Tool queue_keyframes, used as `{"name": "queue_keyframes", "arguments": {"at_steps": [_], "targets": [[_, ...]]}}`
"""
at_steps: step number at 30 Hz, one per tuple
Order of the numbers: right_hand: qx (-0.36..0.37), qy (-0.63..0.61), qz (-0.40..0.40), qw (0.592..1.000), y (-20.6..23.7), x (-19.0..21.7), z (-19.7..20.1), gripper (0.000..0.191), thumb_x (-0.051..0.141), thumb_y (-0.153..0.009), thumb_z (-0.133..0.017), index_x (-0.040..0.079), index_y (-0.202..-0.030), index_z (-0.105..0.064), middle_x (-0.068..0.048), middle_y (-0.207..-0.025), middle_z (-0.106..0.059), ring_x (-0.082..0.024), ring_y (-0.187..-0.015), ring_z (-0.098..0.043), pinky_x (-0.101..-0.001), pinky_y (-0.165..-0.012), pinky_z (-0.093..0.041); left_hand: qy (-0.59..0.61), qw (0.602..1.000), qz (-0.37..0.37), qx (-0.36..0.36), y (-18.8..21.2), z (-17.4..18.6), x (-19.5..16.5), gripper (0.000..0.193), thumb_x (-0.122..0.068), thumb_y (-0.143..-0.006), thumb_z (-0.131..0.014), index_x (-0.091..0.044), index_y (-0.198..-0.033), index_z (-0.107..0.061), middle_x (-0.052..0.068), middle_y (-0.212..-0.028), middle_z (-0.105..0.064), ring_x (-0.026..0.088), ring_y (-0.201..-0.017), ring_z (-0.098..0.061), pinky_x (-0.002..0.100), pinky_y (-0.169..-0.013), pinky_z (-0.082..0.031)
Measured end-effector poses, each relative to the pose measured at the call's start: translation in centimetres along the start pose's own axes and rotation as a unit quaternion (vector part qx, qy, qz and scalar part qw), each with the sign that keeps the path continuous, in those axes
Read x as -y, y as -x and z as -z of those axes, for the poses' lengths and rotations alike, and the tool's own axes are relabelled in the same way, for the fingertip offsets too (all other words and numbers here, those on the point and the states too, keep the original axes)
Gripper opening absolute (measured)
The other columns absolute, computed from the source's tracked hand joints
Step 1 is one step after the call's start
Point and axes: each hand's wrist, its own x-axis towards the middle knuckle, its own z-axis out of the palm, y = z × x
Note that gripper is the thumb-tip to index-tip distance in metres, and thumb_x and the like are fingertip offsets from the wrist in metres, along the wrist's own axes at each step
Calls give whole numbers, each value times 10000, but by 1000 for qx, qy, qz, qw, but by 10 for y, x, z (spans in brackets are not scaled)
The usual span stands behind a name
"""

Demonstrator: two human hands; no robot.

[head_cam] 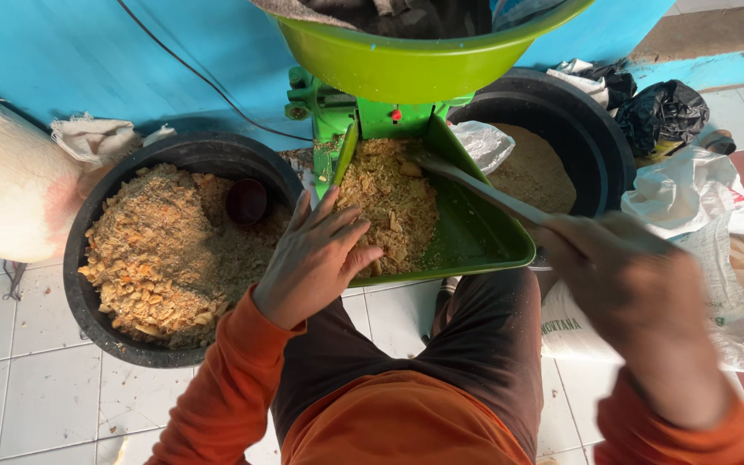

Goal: The person sits on the floor operating a green electric grain mill, using a wooden scoop to move cracked material from the discharge tray and feed it back into the hopper, and adjusts a cloth in the hopper. At the end they scoop the ground flour from a large basin into a bowl.

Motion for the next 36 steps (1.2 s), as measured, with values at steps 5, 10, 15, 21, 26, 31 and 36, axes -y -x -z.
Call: {"name": "queue_keyframes", "arguments": {"at_steps": [5,10,15,21,26,31,36], "targets": [[43,39,1,998,3,18,25,197,220,-865,-768,126,-1037,-790,-76,-772,-672,-262,-599,-640,-392,-510,-479,-17,999,41,-30,-5,-5,-13,666,-585,-988,-538,24,-1211,-692,195,-1322,-657,441,-1414,-441,681,-1178,-197],[2,80,11,997,8,19,-17,147,229,-917,-765,143,-1035,-783,-54,-752,-631,-263,-590,-636,-391,-497,-491,-31,998,37,-33,-18,-4,-18,651,-573,-1015,-491,24,-1206,-666,191,-1297,-656,435,-1369,-481,700,-1160,-221],[-20,82,9,996,6,23,-37,142,258,-951,-749,155,-1044,-779,-46,-754,-625,-245,-561,-633,-379,-483,-499,-15,999,38,-24,-20,-3,-18,640,-554,-1037,-479,37,-1203,-660,184,-1241,-666,421,-1348,-499,672,-1150,-255],[-20,97,-8,995,5,32,-45,158,282,-957,-741,152,-1035,-784,-53,-748,-622,-250,-524,-624,-383,-463,-504,-24,998,41,-37,-18,-5,-19,634,-558,-1038,-471,21,-1202,-669,194,-1274,-676,400,-1311,-542,670,-1147,-253],[-14,106,-12,994,7,34,-48,155,271,-957,-748,156,-1050,-793,-50,-733,-609,-231,-509,-617,-371,-455,-501,-14,997,70,-6,-16,-5,-21,629,-545,-1033,-457,17,-1212,-675,192,-1273,-681,405,-1336,-546,670,-1165,-247],[-29,96,-22,995,10,34,-44,126,260,-937,-771,152,-997,-794,-38,-731,-642,-232,-537,-626,-373,-466,-491,-3,997,72,-10,-15,-9,-19,591,-506,-1042,-476,17,-1223,-685,189,-1289,-683,396,-1333,-546,671,-1164,-244],[-37,41,-18,998,22,24,-25,109,190,-934,-776,117,-1015,-787,-57,-796,-695,-226,-638,-671,-365,-542,-502,-7,998,59,-34,-13,-12,-17,481,-410,-1039,-528,8,-1190,-711,178,-1263,-702,396,-1318,-558,663,-1157,-252]]}}
